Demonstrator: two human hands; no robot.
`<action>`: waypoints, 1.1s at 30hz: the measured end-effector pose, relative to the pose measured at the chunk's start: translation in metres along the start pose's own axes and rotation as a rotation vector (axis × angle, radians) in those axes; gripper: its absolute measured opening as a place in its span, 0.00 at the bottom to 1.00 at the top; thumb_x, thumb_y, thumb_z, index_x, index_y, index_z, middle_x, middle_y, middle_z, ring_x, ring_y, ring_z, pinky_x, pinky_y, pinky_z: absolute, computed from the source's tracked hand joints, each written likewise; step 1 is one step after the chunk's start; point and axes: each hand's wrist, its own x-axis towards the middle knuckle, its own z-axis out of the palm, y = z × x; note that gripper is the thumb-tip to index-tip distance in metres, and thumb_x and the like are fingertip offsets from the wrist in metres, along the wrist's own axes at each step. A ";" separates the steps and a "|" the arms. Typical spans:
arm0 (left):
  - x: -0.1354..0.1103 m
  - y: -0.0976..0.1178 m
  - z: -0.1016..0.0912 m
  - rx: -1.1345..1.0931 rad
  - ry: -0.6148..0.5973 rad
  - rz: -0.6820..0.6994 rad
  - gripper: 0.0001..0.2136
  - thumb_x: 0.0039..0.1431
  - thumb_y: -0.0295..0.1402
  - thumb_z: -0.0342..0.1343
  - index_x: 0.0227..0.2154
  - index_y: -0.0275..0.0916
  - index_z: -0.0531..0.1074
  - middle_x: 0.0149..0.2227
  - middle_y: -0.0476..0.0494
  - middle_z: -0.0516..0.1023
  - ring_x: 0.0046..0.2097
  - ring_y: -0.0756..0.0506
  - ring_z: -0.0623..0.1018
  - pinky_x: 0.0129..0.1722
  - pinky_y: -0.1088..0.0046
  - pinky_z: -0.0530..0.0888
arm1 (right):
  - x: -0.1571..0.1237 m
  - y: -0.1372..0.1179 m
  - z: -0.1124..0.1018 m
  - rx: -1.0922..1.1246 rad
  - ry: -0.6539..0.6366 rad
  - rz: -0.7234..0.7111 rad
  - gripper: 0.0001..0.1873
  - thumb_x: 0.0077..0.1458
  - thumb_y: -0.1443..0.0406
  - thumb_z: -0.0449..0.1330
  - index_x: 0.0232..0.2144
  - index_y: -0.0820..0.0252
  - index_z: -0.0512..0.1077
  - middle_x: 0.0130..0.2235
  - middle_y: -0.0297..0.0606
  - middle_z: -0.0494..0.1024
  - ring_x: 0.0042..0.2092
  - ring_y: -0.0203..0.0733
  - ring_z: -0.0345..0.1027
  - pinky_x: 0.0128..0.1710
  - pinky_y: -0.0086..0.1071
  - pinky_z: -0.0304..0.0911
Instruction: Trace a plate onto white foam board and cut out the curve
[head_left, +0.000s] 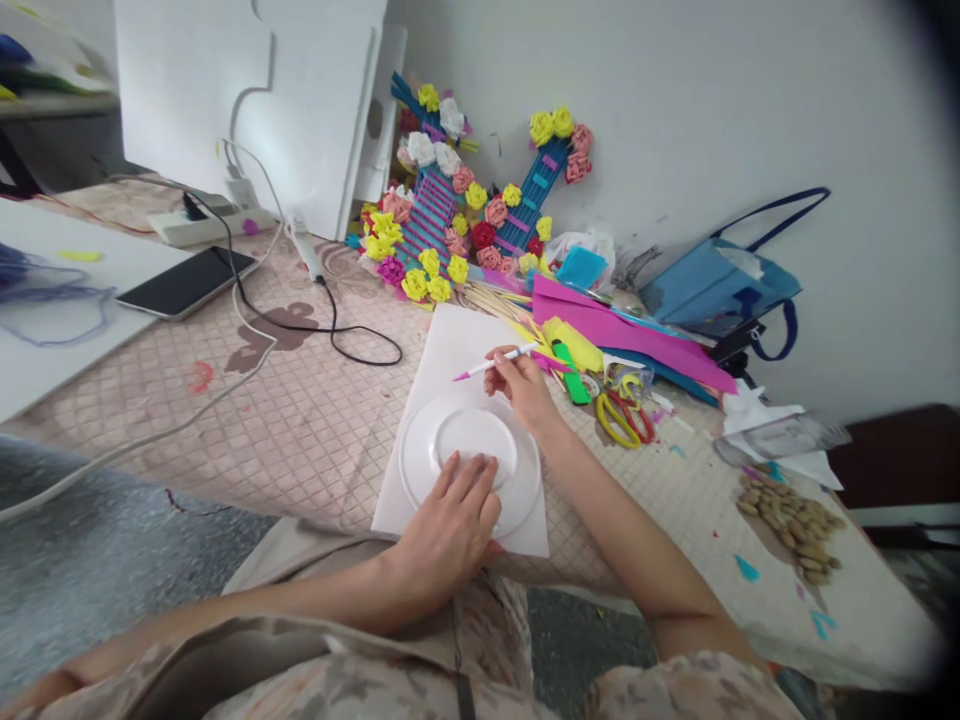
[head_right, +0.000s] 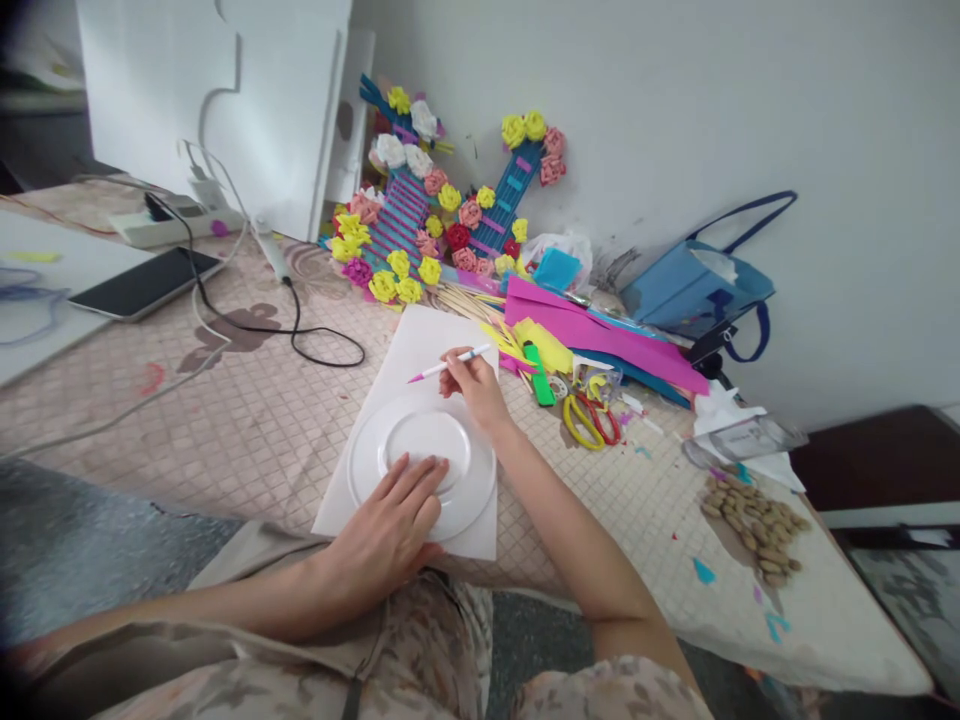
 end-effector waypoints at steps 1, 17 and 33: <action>0.000 0.000 0.000 0.001 0.001 0.003 0.12 0.56 0.37 0.59 0.35 0.32 0.69 0.59 0.28 0.64 0.62 0.32 0.62 0.61 0.50 0.59 | 0.001 0.000 0.004 -0.009 -0.015 0.012 0.14 0.51 0.55 0.63 0.33 0.58 0.69 0.22 0.27 0.71 0.23 0.31 0.65 0.23 0.26 0.62; 0.000 -0.025 -0.027 -0.307 -0.038 0.059 0.16 0.49 0.21 0.58 0.42 0.31 0.65 0.56 0.27 0.68 0.62 0.39 0.63 0.59 0.62 0.65 | 0.005 0.008 -0.005 0.041 0.107 0.038 0.16 0.44 0.55 0.67 0.28 0.60 0.70 0.19 0.24 0.67 0.19 0.27 0.60 0.18 0.23 0.57; -0.007 -0.018 0.000 0.008 -0.025 0.093 0.10 0.59 0.30 0.52 0.42 0.31 0.68 0.61 0.29 0.62 0.63 0.36 0.61 0.61 0.57 0.61 | 0.018 0.017 -0.008 0.035 0.193 -0.002 0.14 0.43 0.56 0.67 0.27 0.58 0.70 0.18 0.26 0.67 0.20 0.30 0.59 0.20 0.25 0.57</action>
